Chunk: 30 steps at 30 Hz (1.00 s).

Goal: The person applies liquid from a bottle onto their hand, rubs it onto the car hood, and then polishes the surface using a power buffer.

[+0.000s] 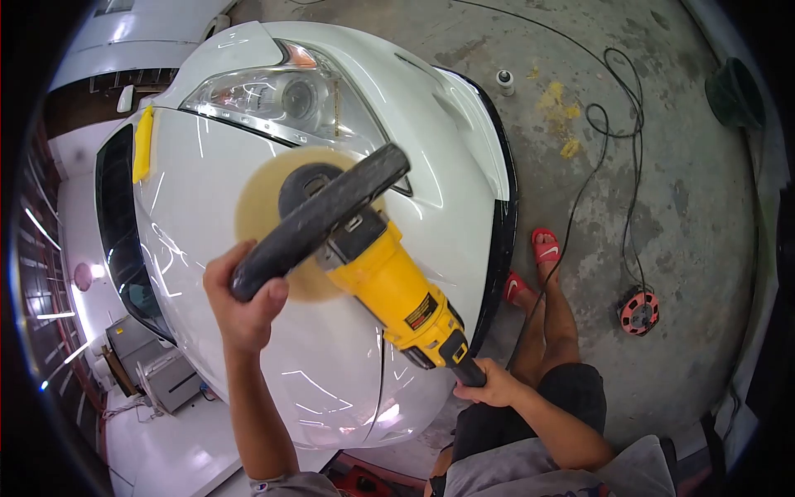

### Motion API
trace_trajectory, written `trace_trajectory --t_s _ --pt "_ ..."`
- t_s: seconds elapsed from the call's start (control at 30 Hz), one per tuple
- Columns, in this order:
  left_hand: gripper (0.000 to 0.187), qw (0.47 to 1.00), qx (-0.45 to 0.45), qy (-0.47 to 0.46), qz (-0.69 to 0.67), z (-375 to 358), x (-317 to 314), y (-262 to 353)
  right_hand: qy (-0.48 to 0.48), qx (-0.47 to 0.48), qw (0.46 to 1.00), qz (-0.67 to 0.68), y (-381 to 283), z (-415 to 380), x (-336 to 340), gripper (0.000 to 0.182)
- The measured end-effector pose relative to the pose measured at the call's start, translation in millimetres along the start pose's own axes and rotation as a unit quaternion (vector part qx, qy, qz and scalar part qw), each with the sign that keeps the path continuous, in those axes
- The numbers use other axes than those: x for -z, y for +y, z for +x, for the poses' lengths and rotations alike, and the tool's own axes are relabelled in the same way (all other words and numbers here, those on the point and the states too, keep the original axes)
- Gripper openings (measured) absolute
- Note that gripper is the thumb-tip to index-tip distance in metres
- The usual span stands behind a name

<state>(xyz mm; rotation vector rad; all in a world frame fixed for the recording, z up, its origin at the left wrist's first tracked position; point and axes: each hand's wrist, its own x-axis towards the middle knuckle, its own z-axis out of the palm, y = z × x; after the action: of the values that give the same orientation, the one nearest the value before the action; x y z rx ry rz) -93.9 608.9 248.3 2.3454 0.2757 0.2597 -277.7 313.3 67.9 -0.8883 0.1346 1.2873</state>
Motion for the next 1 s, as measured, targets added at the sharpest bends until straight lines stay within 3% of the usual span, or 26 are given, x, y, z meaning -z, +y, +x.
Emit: trace_trajectory --t_s 0.03,0.13,0.17,0.27,0.33,0.4,0.47,0.53,0.6,0.67,0.73,0.87,1.0 --pt "0.07 0.994 0.07 -0.086 -0.006 10.5 0.7 14.8 -0.01 -0.038 0.999 0.02 0.4 0.7 3.3 0.025" --pt "0.075 0.995 0.073 -0.072 -0.018 5.8 -4.2 7.6 -0.018 -0.06 0.998 -0.007 -7.7 -3.1 15.5 0.031" --pt "0.078 0.991 0.066 -0.115 0.02 -3.6 10.6 -3.3 -0.019 -0.062 0.998 -0.009 -8.6 -6.9 16.4 0.031" --pt "0.075 0.998 -0.039 0.014 0.04 -62.6 26.7 -23.7 -0.001 -0.041 0.996 -0.085 -0.8 -22.0 11.8 0.034" --pt "0.075 0.994 -0.027 0.108 0.003 -93.2 22.3 -8.3 -0.003 0.03 0.991 -0.133 11.9 -30.2 11.7 0.035" --pt "0.077 0.999 0.047 -0.008 0.009 -100.8 36.6 3.7 -0.013 0.015 0.987 -0.158 21.2 -34.4 16.1 0.034" --pt "0.076 0.999 0.03 0.022 0.009 -97.3 28.4 5.9 -0.007 -0.005 0.982 -0.191 12.7 -38.6 20.1 0.033" --pt "0.067 0.999 0.014 0.027 0.018 -84.8 23.5 5.8 0.018 0.012 0.977 -0.21 -8.8 -37.7 29.2 0.032" --pt "0.055 0.995 -0.026 0.091 -0.033 -56.7 -4.0 8.7 0.057 0.012 0.977 -0.206 -24.3 -34.4 40.3 0.022" --pt "0.037 0.996 0.041 -0.023 -0.076 -30.0 -9.4 17.1 0.065 -0.086 0.983 -0.148 -29.1 -29.5 59.4 0.016" --pt "0.04 0.991 0.082 -0.037 -0.095 -18.4 -17.9 29.3 0.076 -0.092 0.981 -0.153 -45.8 -32.3 61.6 0.015" --pt "0.044 0.998 0.022 -0.016 -0.058 -52.4 -5.1 12.6 0.115 -0.056 0.971 -0.202 -32.8 -50.4 68.2 0.016" --pt "0.042 0.994 -0.061 0.041 -0.076 -128.1 22.3 -18.7 0.057 -0.009 0.954 -0.293 -5.7 -60.5 44.0 0.02"
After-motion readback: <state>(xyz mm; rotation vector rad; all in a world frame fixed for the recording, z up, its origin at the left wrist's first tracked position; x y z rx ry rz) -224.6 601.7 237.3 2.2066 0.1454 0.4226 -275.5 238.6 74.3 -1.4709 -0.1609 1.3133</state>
